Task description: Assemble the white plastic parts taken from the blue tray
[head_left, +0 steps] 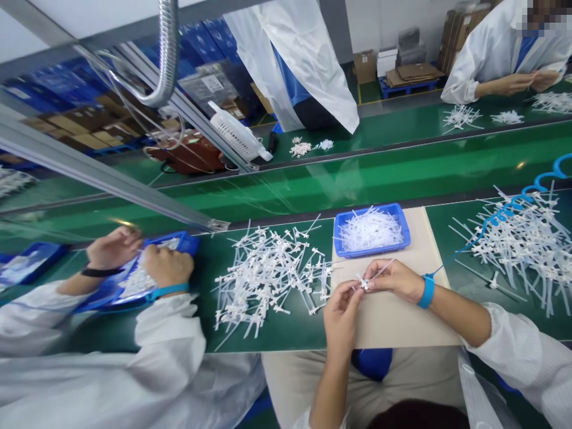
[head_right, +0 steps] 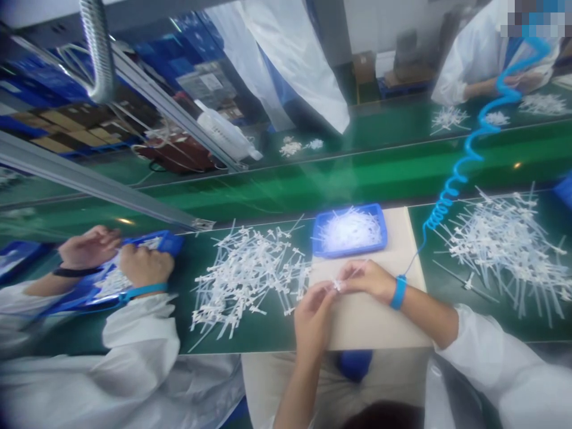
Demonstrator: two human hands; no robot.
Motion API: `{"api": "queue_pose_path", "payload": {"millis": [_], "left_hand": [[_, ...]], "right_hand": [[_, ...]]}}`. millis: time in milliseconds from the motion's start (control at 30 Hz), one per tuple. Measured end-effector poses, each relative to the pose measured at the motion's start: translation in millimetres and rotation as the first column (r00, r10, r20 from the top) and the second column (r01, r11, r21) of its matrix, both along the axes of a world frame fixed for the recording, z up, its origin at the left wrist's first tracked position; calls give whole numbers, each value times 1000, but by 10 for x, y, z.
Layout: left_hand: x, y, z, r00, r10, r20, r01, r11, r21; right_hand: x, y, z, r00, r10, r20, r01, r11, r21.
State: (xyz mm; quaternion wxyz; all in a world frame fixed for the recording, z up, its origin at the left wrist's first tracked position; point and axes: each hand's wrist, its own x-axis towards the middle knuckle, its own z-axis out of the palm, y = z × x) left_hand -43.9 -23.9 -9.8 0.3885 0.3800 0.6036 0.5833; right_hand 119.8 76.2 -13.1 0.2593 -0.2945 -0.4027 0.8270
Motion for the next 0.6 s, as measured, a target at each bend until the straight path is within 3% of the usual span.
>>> {"api": "queue_pose_path", "payload": {"millis": [267,600], "left_hand": [[0,0,55,997,-43,-57,44,999,19],[31,-3,93,988,-42,-152,50,998,47]], "right_hand": [[13,-1,78,1000,-3,-20,2,999,-35],[26,9,33,1000,-5,6,5,1000,24]]}}
